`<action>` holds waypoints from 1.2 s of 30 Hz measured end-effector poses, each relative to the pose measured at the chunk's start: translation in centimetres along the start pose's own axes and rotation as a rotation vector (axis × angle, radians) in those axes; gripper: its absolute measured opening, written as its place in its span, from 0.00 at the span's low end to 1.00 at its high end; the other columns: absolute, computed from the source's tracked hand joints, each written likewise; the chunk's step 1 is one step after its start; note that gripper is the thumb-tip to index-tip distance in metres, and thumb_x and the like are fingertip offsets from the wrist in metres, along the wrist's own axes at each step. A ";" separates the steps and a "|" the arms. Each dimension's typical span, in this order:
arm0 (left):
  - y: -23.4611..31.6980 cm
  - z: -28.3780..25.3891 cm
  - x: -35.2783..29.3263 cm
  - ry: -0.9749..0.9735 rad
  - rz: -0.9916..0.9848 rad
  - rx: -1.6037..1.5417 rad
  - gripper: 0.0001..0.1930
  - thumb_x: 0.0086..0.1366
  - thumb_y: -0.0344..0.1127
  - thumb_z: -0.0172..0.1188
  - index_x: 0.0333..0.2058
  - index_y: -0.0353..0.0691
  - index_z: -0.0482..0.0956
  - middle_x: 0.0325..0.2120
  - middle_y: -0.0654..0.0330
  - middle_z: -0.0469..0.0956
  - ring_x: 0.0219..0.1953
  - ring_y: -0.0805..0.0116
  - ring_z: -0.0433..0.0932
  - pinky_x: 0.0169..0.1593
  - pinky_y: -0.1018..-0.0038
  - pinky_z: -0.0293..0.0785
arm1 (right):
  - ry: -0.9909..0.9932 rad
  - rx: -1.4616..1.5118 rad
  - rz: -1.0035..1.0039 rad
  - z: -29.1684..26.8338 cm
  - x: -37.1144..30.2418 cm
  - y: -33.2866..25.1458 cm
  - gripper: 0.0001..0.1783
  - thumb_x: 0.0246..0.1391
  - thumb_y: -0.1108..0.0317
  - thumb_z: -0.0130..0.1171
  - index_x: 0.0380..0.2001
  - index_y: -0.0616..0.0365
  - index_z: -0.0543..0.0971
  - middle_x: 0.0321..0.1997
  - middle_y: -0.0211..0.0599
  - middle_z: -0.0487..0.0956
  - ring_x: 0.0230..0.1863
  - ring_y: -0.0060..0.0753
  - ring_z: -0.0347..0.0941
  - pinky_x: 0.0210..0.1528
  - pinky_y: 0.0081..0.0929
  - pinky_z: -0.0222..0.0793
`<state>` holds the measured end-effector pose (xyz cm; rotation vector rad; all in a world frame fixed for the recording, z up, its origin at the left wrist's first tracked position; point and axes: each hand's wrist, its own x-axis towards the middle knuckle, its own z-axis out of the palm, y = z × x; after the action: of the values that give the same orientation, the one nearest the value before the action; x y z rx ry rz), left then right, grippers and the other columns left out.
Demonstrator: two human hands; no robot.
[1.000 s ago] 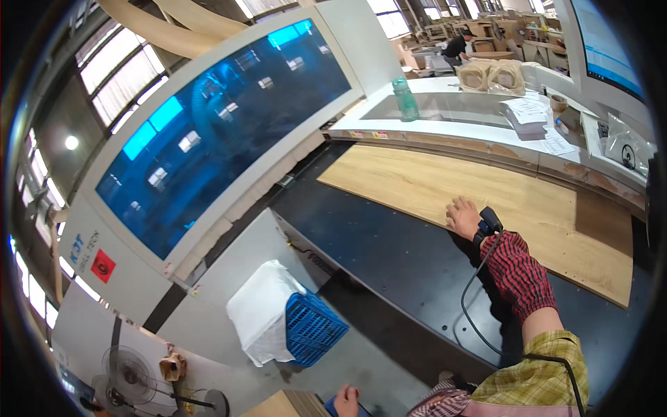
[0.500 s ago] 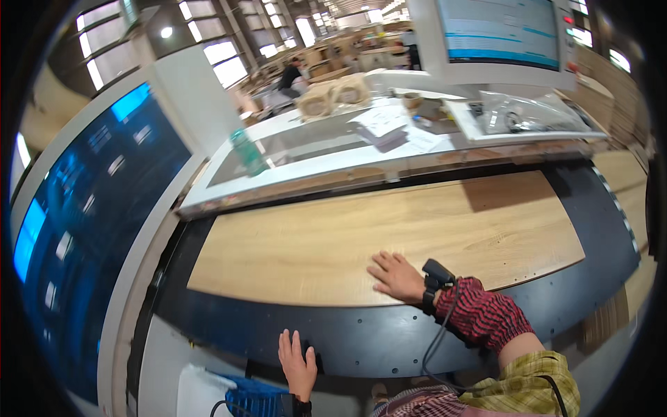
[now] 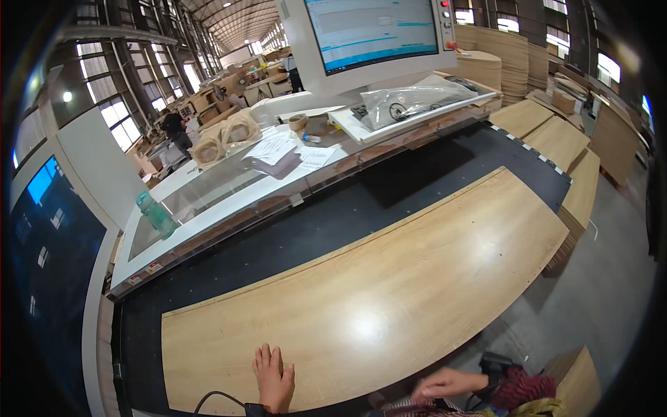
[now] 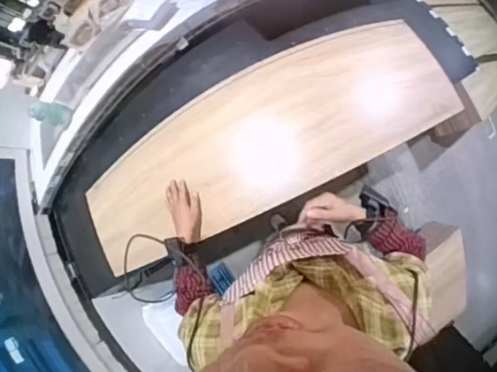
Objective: Placing wood panels onto a machine for processing, then moving them to a stack and cleaning the machine with an air blower.
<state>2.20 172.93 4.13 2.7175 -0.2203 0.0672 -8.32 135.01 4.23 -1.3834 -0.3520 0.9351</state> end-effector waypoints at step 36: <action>12.9 0.1 10.4 0.033 0.411 0.180 0.18 0.62 0.44 0.46 0.30 0.34 0.77 0.25 0.49 0.77 0.24 0.59 0.75 0.28 0.68 0.71 | 1.390 1.012 -0.920 9.1 -0.8 11.2 0.28 0.49 0.61 0.56 0.50 0.64 0.63 0.46 0.34 0.71 0.43 0.24 0.68 0.47 0.25 0.62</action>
<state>10.38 159.69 10.00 2.7989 -0.7946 0.2599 -19.22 139.55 -4.04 -0.5056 0.4983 -0.6632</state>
